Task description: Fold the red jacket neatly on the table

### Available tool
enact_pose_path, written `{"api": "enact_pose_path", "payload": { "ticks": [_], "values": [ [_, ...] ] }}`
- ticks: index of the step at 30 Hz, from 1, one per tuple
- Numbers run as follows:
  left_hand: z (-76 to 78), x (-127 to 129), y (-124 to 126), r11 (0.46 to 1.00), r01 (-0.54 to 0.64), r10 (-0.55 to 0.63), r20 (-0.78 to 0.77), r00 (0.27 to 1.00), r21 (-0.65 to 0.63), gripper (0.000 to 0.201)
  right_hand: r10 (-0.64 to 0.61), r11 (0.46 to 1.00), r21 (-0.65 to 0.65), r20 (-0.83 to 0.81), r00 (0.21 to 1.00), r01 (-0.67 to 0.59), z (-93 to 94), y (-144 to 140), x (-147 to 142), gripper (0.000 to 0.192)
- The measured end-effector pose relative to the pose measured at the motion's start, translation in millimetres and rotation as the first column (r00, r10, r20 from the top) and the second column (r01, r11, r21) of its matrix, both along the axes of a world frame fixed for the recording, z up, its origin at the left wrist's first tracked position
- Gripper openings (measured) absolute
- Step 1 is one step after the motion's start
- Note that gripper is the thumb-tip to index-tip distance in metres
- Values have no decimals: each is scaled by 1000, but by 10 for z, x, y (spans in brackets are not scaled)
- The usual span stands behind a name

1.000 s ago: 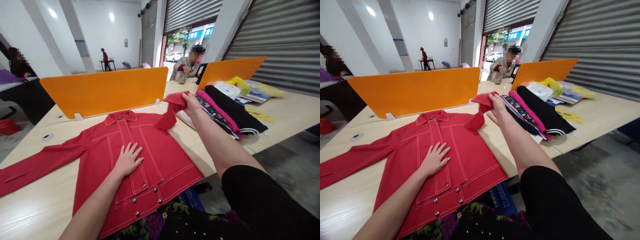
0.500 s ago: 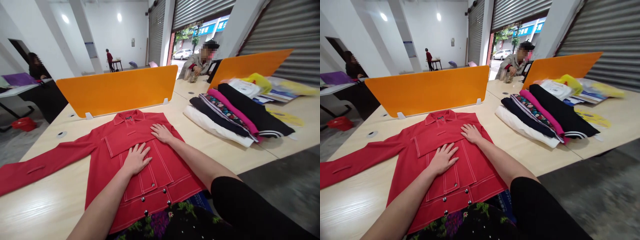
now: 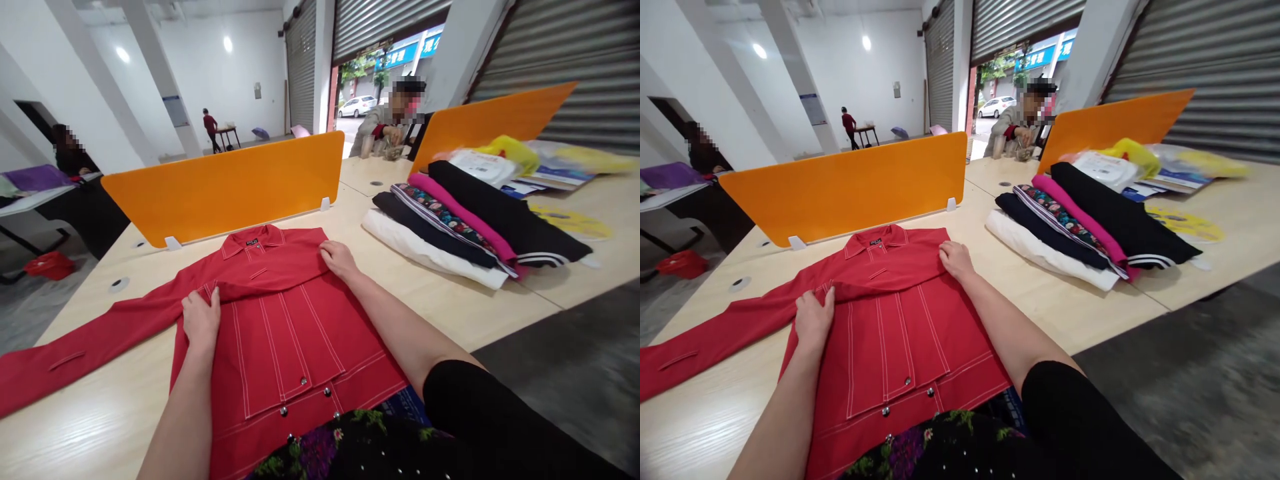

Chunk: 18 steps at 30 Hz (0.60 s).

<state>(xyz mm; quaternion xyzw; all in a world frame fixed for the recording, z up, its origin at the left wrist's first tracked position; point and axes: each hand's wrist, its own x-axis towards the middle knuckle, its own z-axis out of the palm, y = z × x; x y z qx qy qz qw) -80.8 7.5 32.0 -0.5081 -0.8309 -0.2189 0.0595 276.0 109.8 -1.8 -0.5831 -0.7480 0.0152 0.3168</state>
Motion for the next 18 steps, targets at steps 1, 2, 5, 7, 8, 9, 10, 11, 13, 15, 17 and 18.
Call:
{"api": "enact_pose_path", "payload": {
  "ticks": [1,2,5,7,8,9,10,11,13,15,17,18],
  "values": [
    [1,-35,21,1000,2,-1,76,997,-15,60,38,999,-36,7,999,-37,3,23,96,33],
    [0,-57,39,999,21,-18,141,990,-25,61,87,992,-89,24,996,-84,2,40,185,38],
    [-17,-85,83,993,119,-112,213,970,-21,60,207,953,-245,91,974,-179,-13,51,351,64],
    [-49,-102,108,985,174,-171,212,962,4,57,224,947,-264,136,965,-182,-20,30,361,72],
    [-73,-115,121,978,206,-204,244,948,16,55,218,953,-247,158,963,-175,-21,17,343,72],
    [-103,-129,136,972,233,-233,310,922,37,54,211,960,-221,179,961,-170,-20,4,317,68],
    [-138,-144,153,966,249,-257,403,878,75,55,207,967,-191,201,957,-169,-19,-6,289,64],
    [-174,-158,170,960,249,-279,499,820,128,57,206,972,-164,222,953,-171,-18,-13,263,60],
    [-236,-175,200,944,203,-325,623,711,261,54,215,974,-130,254,943,-187,-19,-17,231,55],
    [-260,-181,217,900,153,-391,599,699,408,44,233,971,-118,260,937,-209,-23,-7,226,56],
    [-239,-185,218,829,174,-458,466,757,531,33,245,968,-108,244,938,-225,-24,7,239,58],
    [-217,-188,214,799,203,-476,388,790,567,29,247,968,-109,233,940,-228,-22,13,246,59]
  ]
}}
